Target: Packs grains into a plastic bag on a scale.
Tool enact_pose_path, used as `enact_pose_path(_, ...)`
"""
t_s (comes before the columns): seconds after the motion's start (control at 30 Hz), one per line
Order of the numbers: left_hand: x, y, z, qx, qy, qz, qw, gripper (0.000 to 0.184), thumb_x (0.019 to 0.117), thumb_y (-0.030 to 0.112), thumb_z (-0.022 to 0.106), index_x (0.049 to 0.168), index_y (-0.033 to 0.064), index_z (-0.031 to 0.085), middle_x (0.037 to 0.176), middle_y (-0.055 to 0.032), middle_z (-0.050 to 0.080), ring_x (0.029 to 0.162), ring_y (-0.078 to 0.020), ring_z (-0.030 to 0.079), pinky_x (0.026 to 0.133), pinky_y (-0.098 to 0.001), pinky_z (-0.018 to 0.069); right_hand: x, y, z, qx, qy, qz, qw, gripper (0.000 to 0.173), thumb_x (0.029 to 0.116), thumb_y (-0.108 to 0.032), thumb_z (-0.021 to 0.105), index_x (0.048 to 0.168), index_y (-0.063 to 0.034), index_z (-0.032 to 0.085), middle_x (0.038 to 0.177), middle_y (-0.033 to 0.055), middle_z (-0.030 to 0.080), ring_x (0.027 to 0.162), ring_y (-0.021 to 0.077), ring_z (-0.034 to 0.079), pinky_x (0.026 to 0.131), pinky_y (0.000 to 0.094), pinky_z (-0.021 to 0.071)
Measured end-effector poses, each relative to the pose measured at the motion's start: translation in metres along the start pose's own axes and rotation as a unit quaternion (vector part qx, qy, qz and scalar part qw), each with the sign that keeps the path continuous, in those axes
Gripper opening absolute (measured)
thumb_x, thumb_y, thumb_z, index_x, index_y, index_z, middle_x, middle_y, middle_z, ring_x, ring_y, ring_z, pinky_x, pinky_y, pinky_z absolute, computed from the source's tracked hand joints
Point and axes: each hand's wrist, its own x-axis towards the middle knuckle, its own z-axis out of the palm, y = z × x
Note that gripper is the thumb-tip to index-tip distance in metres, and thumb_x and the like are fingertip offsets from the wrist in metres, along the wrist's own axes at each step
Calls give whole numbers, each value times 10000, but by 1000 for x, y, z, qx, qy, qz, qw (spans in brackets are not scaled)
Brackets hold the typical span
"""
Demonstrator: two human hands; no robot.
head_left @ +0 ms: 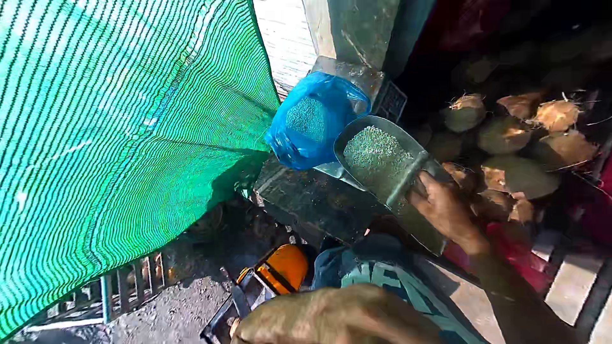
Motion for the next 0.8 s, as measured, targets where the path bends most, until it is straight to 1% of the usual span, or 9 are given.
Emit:
enact_pose_path(0.03, -7, -34, -21, 94, -10, 29, 995, 448, 1068, 441, 437, 850, 95, 622, 820, -57, 655, 810, -149, 652, 749, -297, 551, -8, 6, 1, 10, 11, 14, 1000, 332, 959, -261, 584, 1091, 40, 631, 720, 130, 591, 640, 258, 585, 607, 495, 497)
enact_pose_path(0.07, -24, -70, -46, 203, 35, 6, 979, 455, 1109, 372, 366, 841, 71, 578, 791, -53, 628, 765, -133, 639, 711, -289, 553, -18, 11, -1, 10, 18, 33, 999, 330, 960, -234, 575, 1107, 58, 624, 736, 138, 596, 649, 255, 586, 611, 489, 499)
enact_pose_path(0.13, -65, -138, -101, 300, 226, -167, 912, 393, 1100, 212, 367, 934, -59, 599, 787, -82, 660, 715, -143, 673, 687, -339, 596, -32, 17, -10, 14, 26, 96, 995, 332, 965, -195, 577, 1175, 61, 613, 797, 157, 606, 709, 272, 602, 668, 521, 509)
enact_pose_path(0.2, -84, -184, -144, 232, 386, -342, 825, 309, 1094, 163, 399, 1215, -92, 524, 968, -164, 678, 826, -216, 713, 782, -392, 623, -39, 23, -13, 21, 36, 135, 990, 370, 976, -191, 584, 1245, 64, 601, 897, 188, 648, 809, 284, 639, 766, 534, 530)
enact_pose_path(0.27, -81, -210, -165, 130, 450, -408, 784, 381, 1114, 218, 417, 1413, -18, 434, 1197, -210, 662, 997, -272, 715, 871, -426, 602, -43, 27, -12, 23, 41, 159, 986, 424, 985, -217, 579, 1306, 60, 579, 962, 202, 661, 854, 280, 646, 799, 519, 531)
enact_pose_path(0.4, -65, -230, -180, 34, 434, -368, 821, 480, 1096, 312, 452, 1498, 71, 350, 1320, -165, 605, 1129, -258, 664, 966, -446, 571, -50, 27, -6, 25, 48, 191, 980, 414, 990, -267, 582, 1275, 34, 581, 861, 117, 600, 666, 188, 576, 606, 434, 521)
enact_pose_path(0.57, -58, -232, -185, -28, 454, -336, 825, 462, 1081, 243, 504, 1492, 84, 364, 1314, -145, 616, 1139, -258, 662, 976, -451, 571, -54, 20, 3, 38, 64, 192, 979, 385, 989, -222, 585, 1269, 42, 595, 905, 115, 628, 744, 149, 596, 688, 390, 529)
enact_pose_path(0.63, -55, -232, -185, -42, 471, -326, 819, 434, 1072, 191, 518, 1456, 37, 386, 1260, -164, 635, 1098, -269, 676, 952, -458, 580, -55, 28, 11, 47, 67, 175, 981, 383, 984, -233, 581, 1264, 27, 602, 926, 99, 638, 788, 124, 608, 735, 360, 541)
enact_pose_path(0.8, -56, -231, -178, -50, 509, -315, 799, 432, 1068, 152, 515, 1448, 34, 348, 1242, -172, 632, 1074, -272, 683, 932, -457, 584, -65, 27, 16, 29, 61, 179, 982, 356, 966, -250, 587, 1184, 28, 626, 799, 78, 575, 663, 156, 556, 619, 397, 505)
